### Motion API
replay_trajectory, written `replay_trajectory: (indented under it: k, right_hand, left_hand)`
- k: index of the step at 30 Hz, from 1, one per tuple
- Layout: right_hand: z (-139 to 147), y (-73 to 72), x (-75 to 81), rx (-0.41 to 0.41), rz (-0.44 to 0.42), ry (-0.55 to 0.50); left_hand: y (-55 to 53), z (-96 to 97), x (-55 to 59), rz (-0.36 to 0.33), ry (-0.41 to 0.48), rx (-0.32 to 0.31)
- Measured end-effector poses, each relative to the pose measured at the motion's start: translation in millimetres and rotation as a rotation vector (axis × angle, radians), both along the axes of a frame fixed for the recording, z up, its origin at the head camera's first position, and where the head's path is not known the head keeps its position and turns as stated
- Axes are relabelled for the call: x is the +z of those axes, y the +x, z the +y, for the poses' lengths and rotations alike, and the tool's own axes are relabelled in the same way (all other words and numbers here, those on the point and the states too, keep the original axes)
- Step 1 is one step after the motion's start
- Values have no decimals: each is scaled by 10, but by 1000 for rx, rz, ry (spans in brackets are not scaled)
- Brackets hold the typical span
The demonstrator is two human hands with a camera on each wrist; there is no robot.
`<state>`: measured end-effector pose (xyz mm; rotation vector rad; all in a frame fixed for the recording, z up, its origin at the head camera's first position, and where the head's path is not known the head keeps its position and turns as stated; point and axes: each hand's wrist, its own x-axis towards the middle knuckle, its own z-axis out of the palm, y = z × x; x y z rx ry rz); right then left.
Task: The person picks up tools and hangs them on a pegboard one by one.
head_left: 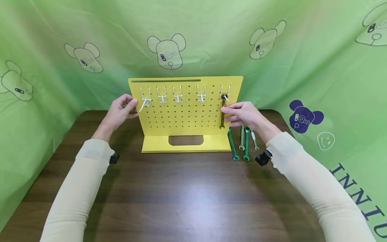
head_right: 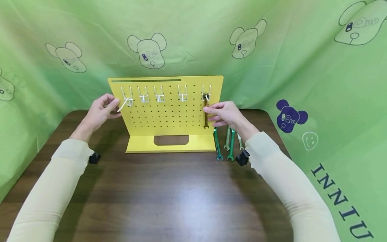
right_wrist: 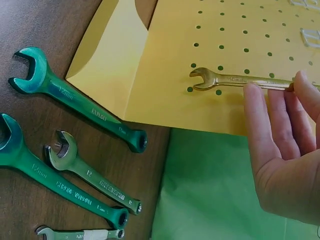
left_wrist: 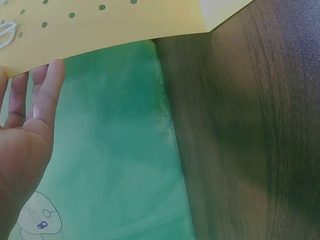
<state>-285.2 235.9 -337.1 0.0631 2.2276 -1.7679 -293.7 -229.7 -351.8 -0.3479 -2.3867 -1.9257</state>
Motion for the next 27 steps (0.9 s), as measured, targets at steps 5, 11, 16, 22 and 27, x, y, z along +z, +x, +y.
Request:
replay_trajectory:
  k: [5, 11, 16, 22, 27]
  right_hand:
    - [22, 9, -17, 10, -3, 45]
    - [117, 54, -149, 63, -45, 91]
    - [196, 66, -192, 84, -53, 92]
    - [362, 49, -138, 76, -73, 26]
    - [524, 85, -103, 84, -91, 4]
  left_hand:
    - [-6, -4, -11, 11, 10, -3]
    - [-6, -1, -18, 15, -2, -1]
    - [9, -5, -11, 12, -4, 3]
    - [19, 13, -3, 2, 25, -8]
    - [27, -2, -11, 1, 22, -9]
